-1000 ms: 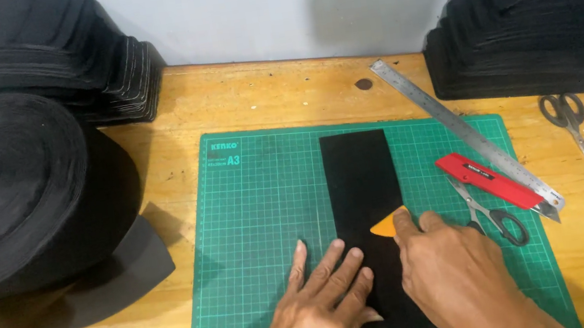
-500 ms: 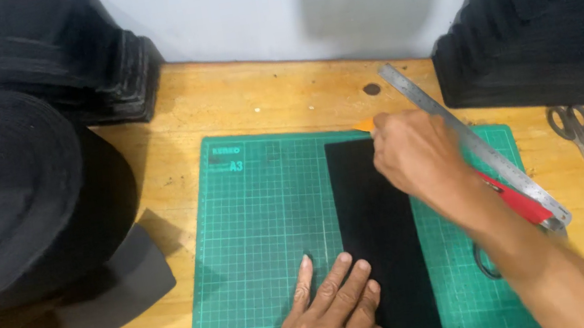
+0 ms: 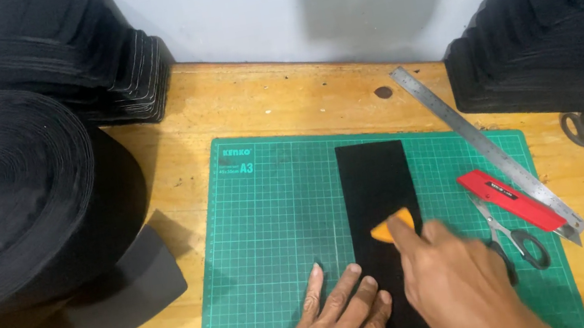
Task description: The person smooths a black fabric strip on a green cutting mat using an orange plastic scraper. They then use scissors to trim the edges of the fabric strip, rotating it to cut along the sides.
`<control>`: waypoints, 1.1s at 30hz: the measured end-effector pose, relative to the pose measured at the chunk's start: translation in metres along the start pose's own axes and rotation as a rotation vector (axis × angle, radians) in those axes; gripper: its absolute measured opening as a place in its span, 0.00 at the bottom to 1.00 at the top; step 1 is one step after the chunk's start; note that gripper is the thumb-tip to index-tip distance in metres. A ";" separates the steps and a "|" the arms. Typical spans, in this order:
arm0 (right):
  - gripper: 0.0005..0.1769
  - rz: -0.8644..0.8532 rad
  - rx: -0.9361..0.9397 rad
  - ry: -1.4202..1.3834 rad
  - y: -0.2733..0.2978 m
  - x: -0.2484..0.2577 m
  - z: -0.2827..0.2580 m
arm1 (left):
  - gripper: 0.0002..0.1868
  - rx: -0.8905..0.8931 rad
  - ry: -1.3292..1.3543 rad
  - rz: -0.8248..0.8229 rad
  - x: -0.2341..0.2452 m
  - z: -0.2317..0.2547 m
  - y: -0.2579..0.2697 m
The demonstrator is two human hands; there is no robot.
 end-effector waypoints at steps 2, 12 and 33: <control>0.22 0.035 0.010 -0.038 -0.027 0.015 -0.010 | 0.22 -0.011 -0.012 0.015 0.001 -0.001 -0.001; 0.21 0.078 0.059 -0.382 -0.116 0.048 -0.020 | 0.25 -0.011 -0.049 -0.031 0.010 0.003 -0.008; 0.13 0.088 0.085 -0.305 -0.118 0.051 -0.056 | 0.22 0.006 -0.021 -0.008 0.018 0.006 -0.009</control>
Point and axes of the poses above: each hand's wrist, its own y-axis away from the middle knuckle, its own x-axis out of the back of the hand, z = x × y, the point moved 10 cm from there along -y, towards the middle knuckle, and after that the axes turned 14 degrees about -x, right-handed, at the moved point
